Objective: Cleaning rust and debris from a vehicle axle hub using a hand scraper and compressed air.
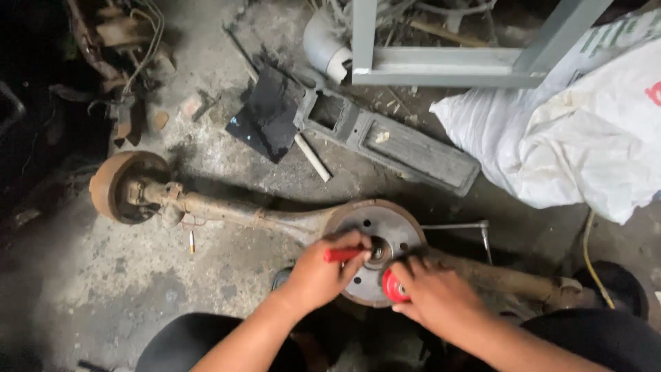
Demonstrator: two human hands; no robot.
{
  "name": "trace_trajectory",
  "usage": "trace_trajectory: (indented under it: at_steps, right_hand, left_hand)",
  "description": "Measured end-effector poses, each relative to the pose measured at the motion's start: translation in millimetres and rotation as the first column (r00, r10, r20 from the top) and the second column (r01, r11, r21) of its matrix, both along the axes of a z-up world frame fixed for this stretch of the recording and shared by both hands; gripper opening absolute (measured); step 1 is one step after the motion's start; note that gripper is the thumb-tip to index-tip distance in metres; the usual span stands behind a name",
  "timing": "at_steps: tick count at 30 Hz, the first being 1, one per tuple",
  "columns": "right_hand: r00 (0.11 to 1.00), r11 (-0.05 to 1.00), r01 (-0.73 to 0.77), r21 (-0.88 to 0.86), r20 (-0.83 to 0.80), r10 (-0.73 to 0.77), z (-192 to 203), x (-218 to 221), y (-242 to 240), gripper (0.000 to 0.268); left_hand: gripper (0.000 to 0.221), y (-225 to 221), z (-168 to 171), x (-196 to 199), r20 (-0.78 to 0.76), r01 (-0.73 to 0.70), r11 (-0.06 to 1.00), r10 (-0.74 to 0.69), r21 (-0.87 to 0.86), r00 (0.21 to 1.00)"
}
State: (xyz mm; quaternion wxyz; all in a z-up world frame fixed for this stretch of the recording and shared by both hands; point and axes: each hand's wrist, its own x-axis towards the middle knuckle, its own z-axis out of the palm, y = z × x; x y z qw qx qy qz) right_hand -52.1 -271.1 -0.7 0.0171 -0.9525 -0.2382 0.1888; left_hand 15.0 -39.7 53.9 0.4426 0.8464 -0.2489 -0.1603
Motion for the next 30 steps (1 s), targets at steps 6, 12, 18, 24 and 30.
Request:
trace_trajectory:
  at_steps: [6, 12, 18, 24, 30]
  right_hand:
    - [0.956, 0.954, 0.294, -0.059, -0.006, -0.295, 48, 49, -33, 0.055]
    - [0.991, 0.998, 0.052, -0.031, -0.12, -0.056, 31, 12, -6, 0.06]
    - [0.968, 0.965, 0.252, -0.074, 0.02, -0.251, 46, 49, -32, 0.057]
    - [0.997, 1.0, -0.016, 0.007, 0.079, 0.016, 10, 9, 5, 0.059]
    - [0.965, 0.964, 0.258, 0.063, 0.037, -0.261, 50, 66, -21, 0.054]
  left_hand:
    - [0.018, -7, -20, 1, -0.313, -0.127, 0.978, 0.071, -0.164, 0.947]
    - [0.019, 12, -17, 14, 0.287, -0.126, 0.899, 0.0, 0.419, 0.958]
    - [0.016, 4, 0, -6, 0.015, 0.008, 0.97, -0.012, 0.243, 1.0]
    - [0.02, 24, -9, 23, 0.321, -0.23, 0.901, 0.109, 0.368, 0.941]
    - [0.026, 25, -30, 15, -0.025, -0.058, 0.792, 0.092, 0.607, 0.995]
